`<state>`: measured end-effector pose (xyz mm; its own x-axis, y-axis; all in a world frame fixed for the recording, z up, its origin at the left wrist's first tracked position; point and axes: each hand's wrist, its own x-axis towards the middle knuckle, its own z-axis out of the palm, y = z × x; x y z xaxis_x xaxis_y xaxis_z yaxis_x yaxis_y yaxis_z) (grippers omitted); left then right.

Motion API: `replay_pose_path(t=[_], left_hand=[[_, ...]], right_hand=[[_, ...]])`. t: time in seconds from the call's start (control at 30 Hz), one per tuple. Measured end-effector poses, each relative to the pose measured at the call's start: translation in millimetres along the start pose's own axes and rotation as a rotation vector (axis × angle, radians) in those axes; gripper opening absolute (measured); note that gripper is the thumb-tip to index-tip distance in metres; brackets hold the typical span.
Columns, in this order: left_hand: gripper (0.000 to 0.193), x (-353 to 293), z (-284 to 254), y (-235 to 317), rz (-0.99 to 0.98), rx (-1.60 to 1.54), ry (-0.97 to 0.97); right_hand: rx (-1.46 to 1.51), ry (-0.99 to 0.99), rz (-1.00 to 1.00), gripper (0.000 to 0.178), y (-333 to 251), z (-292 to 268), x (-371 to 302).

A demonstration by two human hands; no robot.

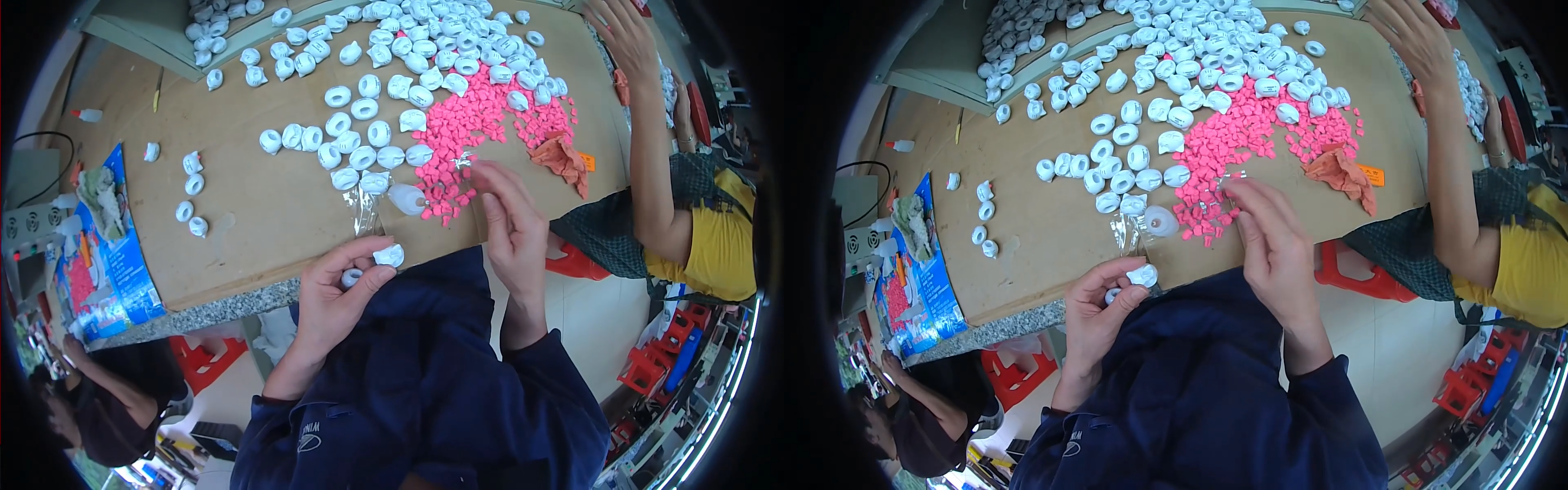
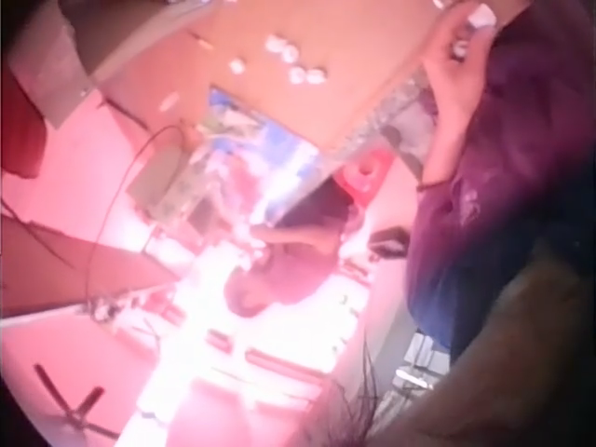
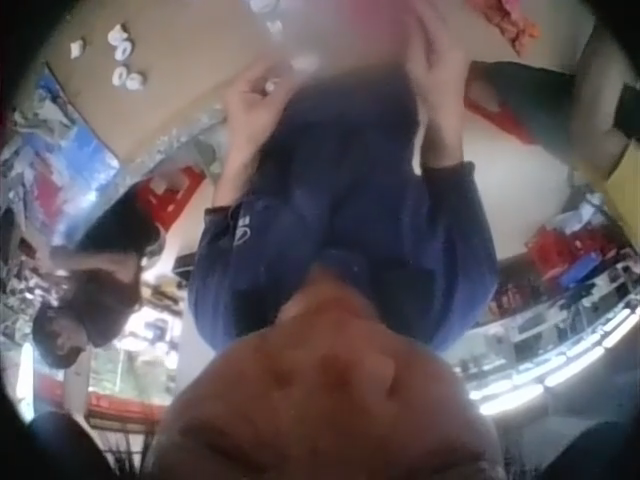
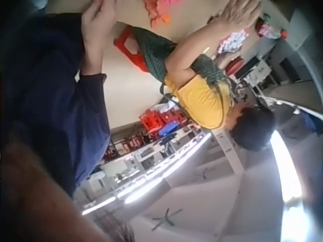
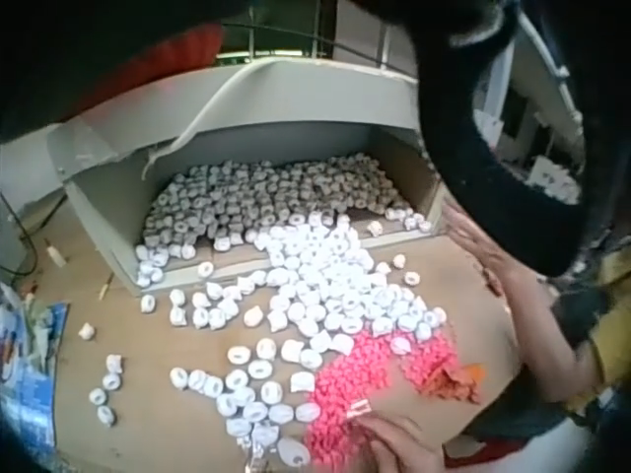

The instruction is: Applying glue to small white plastic components and assembling them at a factory workbench.

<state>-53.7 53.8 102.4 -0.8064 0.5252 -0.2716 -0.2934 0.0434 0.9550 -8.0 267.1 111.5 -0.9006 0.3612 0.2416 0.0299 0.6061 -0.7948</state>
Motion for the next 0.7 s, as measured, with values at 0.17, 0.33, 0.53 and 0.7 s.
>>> replay_pose_path(t=[0.17,0.33,0.53,0.7], left_hand=[[0.028,0.2,0.9,0.5,0.011,0.003,-0.004],[0.029,-1.8,-1.3,1.1,-0.026,0.067,-0.022],[0.028,-0.6,1.7,2.7,-0.023,0.06,-0.017],[0.031,1.4,10.1,1.9,0.044,-0.005,0.044]], right_hand=[[-0.02,-0.083,0.109,0.016,2.9,-15.8,-15.2],[-0.109,-0.065,-0.029,0.015,4.5,0.0,-8.0],[-0.203,-0.157,-0.073,0.019,-3.9,0.1,-0.1],[-0.125,-0.06,-0.148,0.016,-3.3,1.6,-1.9]])
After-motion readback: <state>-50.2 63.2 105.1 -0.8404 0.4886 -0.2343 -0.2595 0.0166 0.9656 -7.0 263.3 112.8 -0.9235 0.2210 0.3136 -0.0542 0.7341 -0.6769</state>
